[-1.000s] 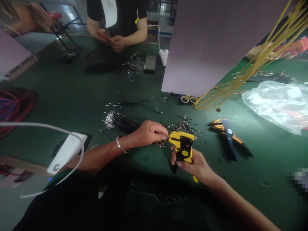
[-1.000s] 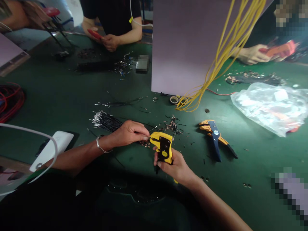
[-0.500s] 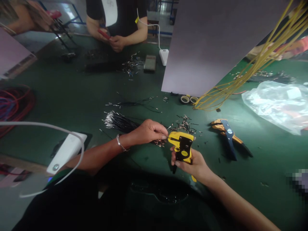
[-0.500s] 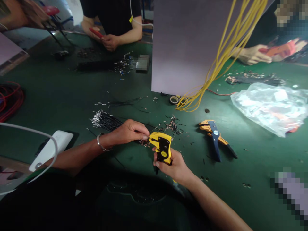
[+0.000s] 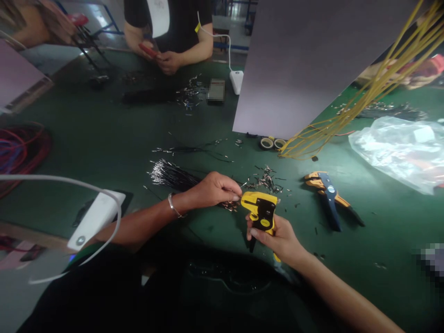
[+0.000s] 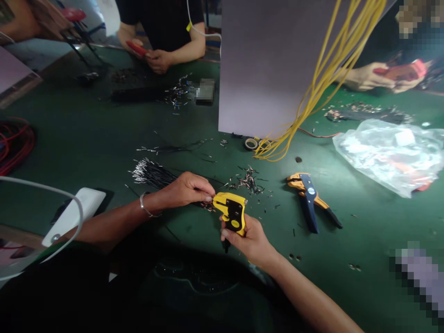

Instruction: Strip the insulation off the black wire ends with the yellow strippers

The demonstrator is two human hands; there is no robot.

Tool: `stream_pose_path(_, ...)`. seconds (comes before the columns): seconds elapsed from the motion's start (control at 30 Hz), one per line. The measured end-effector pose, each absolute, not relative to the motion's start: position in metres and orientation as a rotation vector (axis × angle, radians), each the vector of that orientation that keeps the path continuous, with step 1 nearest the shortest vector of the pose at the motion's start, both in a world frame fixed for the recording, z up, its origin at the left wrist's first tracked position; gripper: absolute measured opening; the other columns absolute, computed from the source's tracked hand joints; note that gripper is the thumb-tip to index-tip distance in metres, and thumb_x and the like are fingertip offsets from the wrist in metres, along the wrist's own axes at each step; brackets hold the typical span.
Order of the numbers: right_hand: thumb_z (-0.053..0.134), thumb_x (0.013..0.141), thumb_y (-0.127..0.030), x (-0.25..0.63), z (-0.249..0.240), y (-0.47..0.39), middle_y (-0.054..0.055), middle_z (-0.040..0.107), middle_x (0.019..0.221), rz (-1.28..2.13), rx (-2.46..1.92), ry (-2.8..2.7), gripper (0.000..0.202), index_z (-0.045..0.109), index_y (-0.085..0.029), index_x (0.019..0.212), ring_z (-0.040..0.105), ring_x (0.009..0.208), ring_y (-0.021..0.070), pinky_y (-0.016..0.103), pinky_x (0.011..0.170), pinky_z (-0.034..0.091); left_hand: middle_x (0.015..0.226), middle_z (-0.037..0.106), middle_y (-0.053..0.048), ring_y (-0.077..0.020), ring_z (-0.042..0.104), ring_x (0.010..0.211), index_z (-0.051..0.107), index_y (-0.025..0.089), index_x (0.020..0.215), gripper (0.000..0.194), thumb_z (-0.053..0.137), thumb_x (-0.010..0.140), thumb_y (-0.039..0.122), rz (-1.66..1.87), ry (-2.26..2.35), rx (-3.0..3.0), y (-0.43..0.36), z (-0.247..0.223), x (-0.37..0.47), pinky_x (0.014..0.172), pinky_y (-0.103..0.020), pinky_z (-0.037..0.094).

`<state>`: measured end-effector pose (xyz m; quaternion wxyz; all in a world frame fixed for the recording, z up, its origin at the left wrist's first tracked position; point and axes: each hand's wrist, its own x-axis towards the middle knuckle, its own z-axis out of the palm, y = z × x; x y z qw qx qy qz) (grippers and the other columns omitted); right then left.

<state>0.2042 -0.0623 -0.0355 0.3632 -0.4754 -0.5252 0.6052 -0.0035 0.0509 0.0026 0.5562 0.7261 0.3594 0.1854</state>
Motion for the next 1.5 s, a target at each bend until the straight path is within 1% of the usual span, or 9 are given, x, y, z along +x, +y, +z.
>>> stream_pose_path(0.3,0.066,0.079,-0.032,0.205,-0.034,-0.064,0.003,0.067,0.065,1.491,-1.289,-1.418,0.017,0.061,-0.018,0.087,0.063,0.059,0.0172,0.030,0.058,0.053,0.070,0.071,-0.003,-0.0099,0.063,0.062,0.073,0.014,0.078,0.011,0.064,0.073,0.018,0.428,0.834,1.740,0.050,0.003,-0.003,0.058,-0.019,0.049)
stream_pose_path(0.57,0.064,0.077,-0.028,0.203,-0.036,-0.065,0.002,0.066,0.066,1.487,-1.324,-1.386,0.013,0.059,-0.019,0.085,0.063,0.056,0.0165,0.029,0.055,0.052,0.068,0.070,-0.003,-0.0106,0.063,0.061,0.073,0.013,0.080,0.013,0.063,0.074,0.018,0.421,0.864,1.762,0.050,-0.002,-0.002,0.057,-0.019,0.048)
stream_pose_path(0.63,0.063,0.078,-0.027,0.202,-0.035,-0.066,0.002,0.066,0.066,1.426,-1.346,-1.452,0.011,0.059,-0.019,0.084,0.063,0.056,0.0171,0.029,0.055,0.051,0.068,0.070,-0.003,-0.0105,0.063,0.061,0.073,0.013,0.080,0.012,0.063,0.074,0.017,0.436,0.872,1.766,0.050,-0.001,-0.002,0.057,-0.019,0.047)
stream_pose_path(0.8,0.061,0.078,-0.026,0.199,-0.031,-0.072,0.003,0.068,0.066,1.129,-1.490,-1.675,0.007,0.062,-0.020,0.080,0.062,0.058,0.0178,0.030,0.059,0.050,0.069,0.071,-0.002,-0.0101,0.064,0.062,0.073,0.014,0.078,0.010,0.063,0.075,0.016,0.463,0.818,1.803,0.050,0.002,-0.004,0.059,-0.019,0.048)
stream_pose_path(0.87,0.061,0.078,-0.027,0.199,-0.031,-0.074,0.002,0.068,0.065,1.092,-1.519,-1.685,0.007,0.062,-0.020,0.078,0.062,0.057,0.0175,0.030,0.058,0.049,0.068,0.070,-0.002,-0.0100,0.063,0.061,0.073,0.014,0.077,0.010,0.063,0.074,0.015,0.460,0.817,1.809,0.050,0.002,-0.005,0.058,-0.019,0.047)
stream_pose_path(1.03,0.060,0.082,-0.032,0.202,-0.034,-0.069,0.003,0.068,0.067,1.312,-1.441,-1.555,0.014,0.062,-0.019,0.078,0.062,0.061,0.0176,0.030,0.060,0.050,0.063,0.069,-0.002,-0.0093,0.061,0.058,0.071,0.013,0.071,0.009,0.062,0.074,0.014,0.475,0.867,1.815,0.048,0.002,-0.005,0.055,-0.018,0.046)
stream_pose_path(1.17,0.066,0.078,-0.037,0.202,-0.032,-0.064,0.003,0.066,0.064,1.484,-1.355,-1.348,0.019,0.061,-0.018,0.078,0.061,0.058,0.0173,0.030,0.058,0.051,0.060,0.067,0.000,-0.0079,0.059,0.056,0.069,0.014,0.068,0.012,0.060,0.074,0.014,0.496,0.884,1.824,0.046,0.002,-0.003,0.053,-0.018,0.044)
stream_pose_path(1.3,0.069,0.075,-0.039,0.202,-0.028,-0.063,0.003,0.064,0.063,1.544,-1.316,-1.256,0.024,0.061,-0.018,0.077,0.061,0.055,0.0167,0.030,0.055,0.051,0.059,0.067,0.000,-0.0079,0.058,0.054,0.069,0.014,0.067,0.011,0.060,0.073,0.015,0.499,0.901,1.784,0.045,0.000,-0.002,0.052,-0.018,0.044)
stream_pose_path(1.5,0.070,0.075,-0.039,0.205,-0.023,-0.059,0.003,0.064,0.063,1.594,-1.286,-1.214,0.025,0.060,-0.017,0.080,0.062,0.055,0.0173,0.031,0.057,0.050,0.061,0.068,-0.001,-0.0081,0.058,0.056,0.070,0.013,0.068,0.012,0.061,0.075,0.015,0.566,0.926,1.850,0.040,0.004,-0.001,0.054,-0.018,0.042)
